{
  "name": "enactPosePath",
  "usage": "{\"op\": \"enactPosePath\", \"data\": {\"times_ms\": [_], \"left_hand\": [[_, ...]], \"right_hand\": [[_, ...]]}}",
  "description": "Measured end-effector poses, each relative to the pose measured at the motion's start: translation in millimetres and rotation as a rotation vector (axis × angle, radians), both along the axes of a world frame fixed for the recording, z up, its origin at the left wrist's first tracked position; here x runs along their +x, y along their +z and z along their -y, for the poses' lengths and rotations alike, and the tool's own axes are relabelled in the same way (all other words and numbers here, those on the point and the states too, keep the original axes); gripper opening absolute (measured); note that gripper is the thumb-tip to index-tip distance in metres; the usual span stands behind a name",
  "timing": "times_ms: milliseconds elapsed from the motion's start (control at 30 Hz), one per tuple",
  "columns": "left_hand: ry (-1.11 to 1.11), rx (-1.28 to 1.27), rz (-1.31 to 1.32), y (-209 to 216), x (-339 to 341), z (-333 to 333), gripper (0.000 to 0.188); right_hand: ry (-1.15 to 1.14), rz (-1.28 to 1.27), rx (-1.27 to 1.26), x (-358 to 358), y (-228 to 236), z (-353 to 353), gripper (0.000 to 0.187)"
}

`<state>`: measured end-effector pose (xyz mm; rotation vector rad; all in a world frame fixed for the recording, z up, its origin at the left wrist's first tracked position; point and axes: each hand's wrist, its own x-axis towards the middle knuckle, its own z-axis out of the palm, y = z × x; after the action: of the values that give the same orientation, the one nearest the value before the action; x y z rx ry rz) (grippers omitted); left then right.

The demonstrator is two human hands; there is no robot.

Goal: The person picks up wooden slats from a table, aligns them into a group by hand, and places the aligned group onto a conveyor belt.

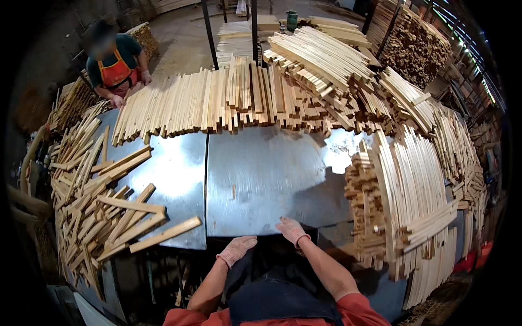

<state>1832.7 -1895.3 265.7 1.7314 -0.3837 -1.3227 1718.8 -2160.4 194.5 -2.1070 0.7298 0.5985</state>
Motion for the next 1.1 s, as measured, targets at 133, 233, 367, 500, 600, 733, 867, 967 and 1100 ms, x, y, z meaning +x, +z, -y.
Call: {"op": "enactPosePath", "data": {"times_ms": [133, 233, 367, 500, 600, 733, 867, 967, 1100], "left_hand": [[0.139, 0.03, 0.028, -28.8, 127.0, 62.2, 0.06], [0.296, -0.008, 0.178, -81.7, 225.1, 95.3, 0.063], [0.256, 0.056, 0.55, -56.3, 339.0, 158.4, 0.065], [0.324, 0.01, 0.651, -60.7, 424.3, 206.7, 0.071], [0.313, 0.08, 0.812, -69.4, 474.0, 237.4, 0.073], [0.283, 0.161, 1.037, -83.0, 527.5, 273.2, 0.087], [0.264, 0.23, 1.028, -87.6, 571.5, 307.4, 0.091], [0.257, 0.223, 0.964, -90.8, 589.9, 327.8, 0.092], [0.255, 0.28, 1.018, -112.4, 594.5, 339.3, 0.087]], "right_hand": [[0.322, 0.14, -0.352, 116.4, -78.6, 75.7, 0.061], [0.23, 0.096, -0.384, 245.7, -10.3, 107.8, 0.061], [-0.166, 0.204, -0.436, 375.4, 16.5, 157.1, 0.066], [-0.142, 0.171, -0.613, 474.1, 22.0, 197.1, 0.069], [-0.193, 0.187, -0.647, 515.9, 5.7, 220.4, 0.069], [-0.24, 0.071, -0.631, 546.5, 2.4, 235.0, 0.07], [-0.164, -0.01, -0.584, 563.5, 6.4, 241.1, 0.063], [-0.204, -0.018, -0.577, 578.2, 3.4, 241.8, 0.059], [-0.281, -0.062, -0.489, 593.2, 7.5, 251.3, 0.064]]}}
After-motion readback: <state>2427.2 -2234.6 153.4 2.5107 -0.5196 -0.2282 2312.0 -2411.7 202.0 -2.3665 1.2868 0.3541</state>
